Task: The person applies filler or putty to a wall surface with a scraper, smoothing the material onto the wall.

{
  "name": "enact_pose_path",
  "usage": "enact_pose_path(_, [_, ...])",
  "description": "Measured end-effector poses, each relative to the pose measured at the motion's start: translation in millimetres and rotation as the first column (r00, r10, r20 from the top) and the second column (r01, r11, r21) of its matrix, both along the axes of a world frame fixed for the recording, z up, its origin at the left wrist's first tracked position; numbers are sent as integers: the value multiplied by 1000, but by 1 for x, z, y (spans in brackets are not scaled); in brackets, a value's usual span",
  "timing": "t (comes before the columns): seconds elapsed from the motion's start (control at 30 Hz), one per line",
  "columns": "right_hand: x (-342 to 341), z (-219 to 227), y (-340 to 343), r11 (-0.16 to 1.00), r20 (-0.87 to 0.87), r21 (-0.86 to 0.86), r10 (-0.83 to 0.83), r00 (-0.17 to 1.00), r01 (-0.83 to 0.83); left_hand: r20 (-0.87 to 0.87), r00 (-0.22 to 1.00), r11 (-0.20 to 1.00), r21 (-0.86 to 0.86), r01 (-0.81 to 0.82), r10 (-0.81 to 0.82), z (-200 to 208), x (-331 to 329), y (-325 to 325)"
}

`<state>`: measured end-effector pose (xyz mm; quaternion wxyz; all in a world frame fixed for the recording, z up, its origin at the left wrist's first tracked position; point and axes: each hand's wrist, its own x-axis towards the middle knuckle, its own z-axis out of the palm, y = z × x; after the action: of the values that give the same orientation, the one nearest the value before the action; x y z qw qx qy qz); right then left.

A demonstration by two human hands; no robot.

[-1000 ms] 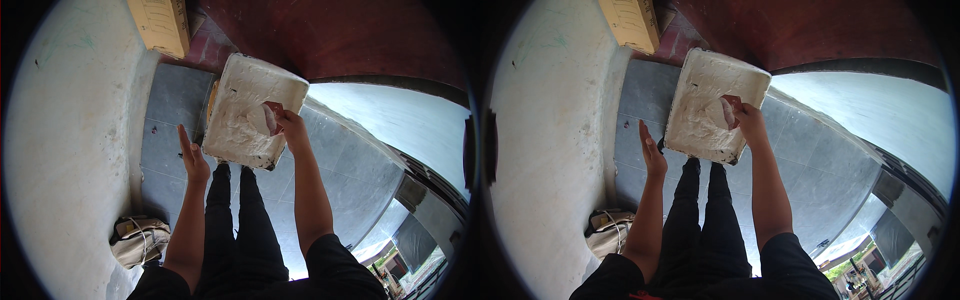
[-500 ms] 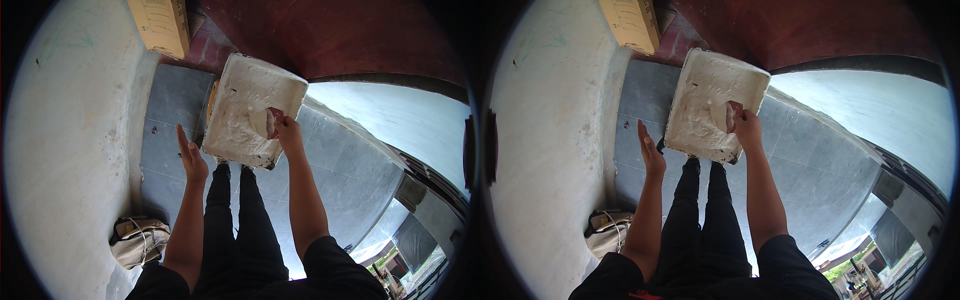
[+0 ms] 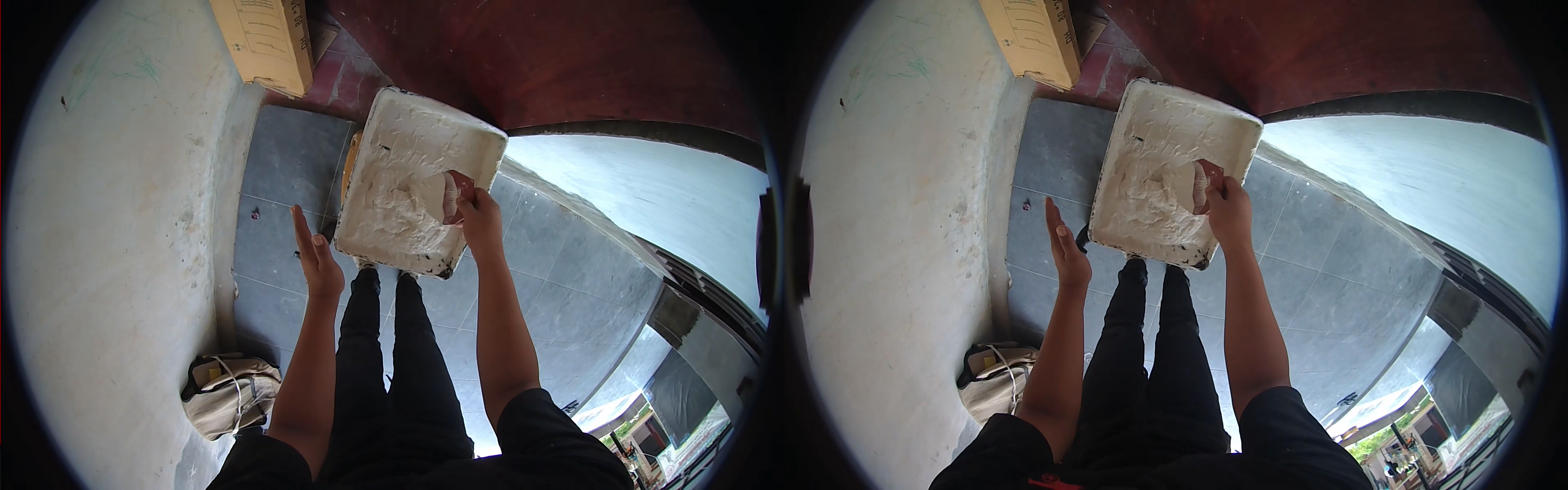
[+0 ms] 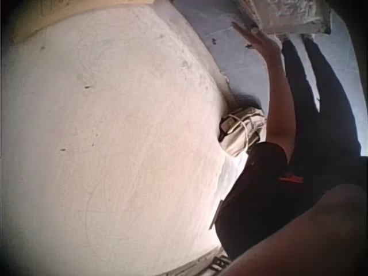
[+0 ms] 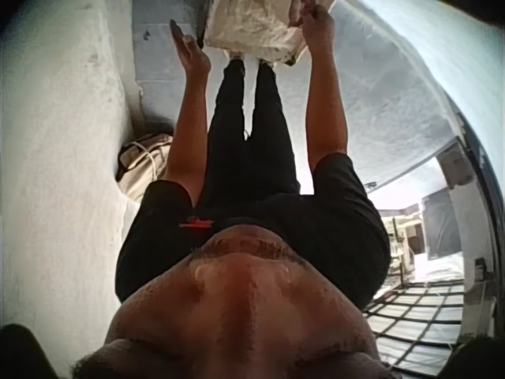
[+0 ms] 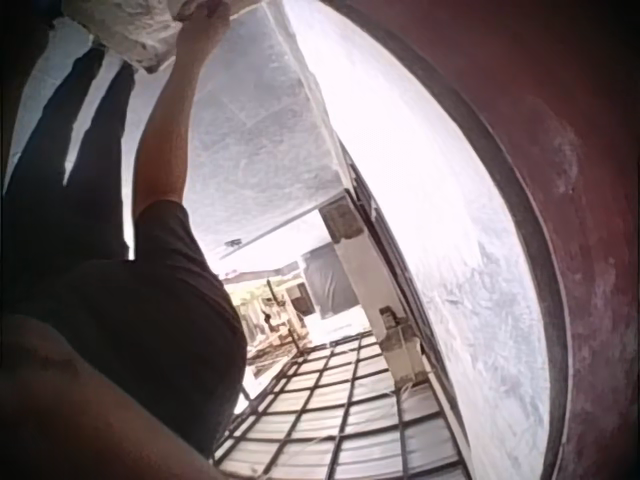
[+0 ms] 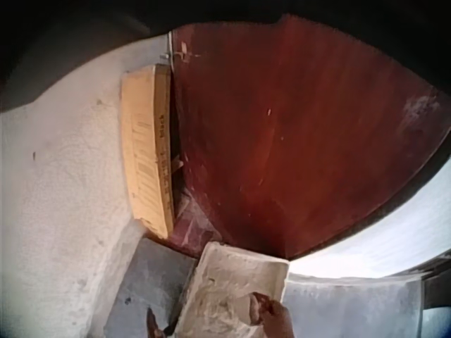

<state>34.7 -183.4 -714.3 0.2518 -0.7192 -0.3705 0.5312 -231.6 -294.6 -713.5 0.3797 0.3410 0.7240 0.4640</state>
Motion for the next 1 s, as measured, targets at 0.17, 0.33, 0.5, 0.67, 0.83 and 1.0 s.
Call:
enact_pose_path(0.17, [-20, 15, 29, 937, 600, 47, 250, 760, -346, -20, 1000, 1000, -12, 16, -16, -1, 0, -1])
enact_pose_path(0.33, [-40, 17, 12, 862, 555, 159, 325, 765, -482, -12, 1000, 1000, -23, 9, -9, -1, 2, -1])
enact_pose_path(0.5, [-34, 34, 1, 888, 407, 120, 365, 838, -445, -12, 1000, 1000, -28, 1, -1, 3, 3, -1])
enact_pose_path(0.67, [-32, 52, 8, 752, 549, 143, 481, 684, -644, -11, 1000, 999, -32, 3, -3, 0, 2, -3])
enact_pose_path(0.83, [-36, 46, 7, 738, 622, 305, 325, 713, -602, -24, 1000, 1000, -20, 13, -13, -2, 4, -4])
enact_pose_path(1.0, [-43, 34, 1, 724, 618, 235, 403, 675, -648, -23, 1000, 1000, -19, 3, -3, 0, 3, -4])
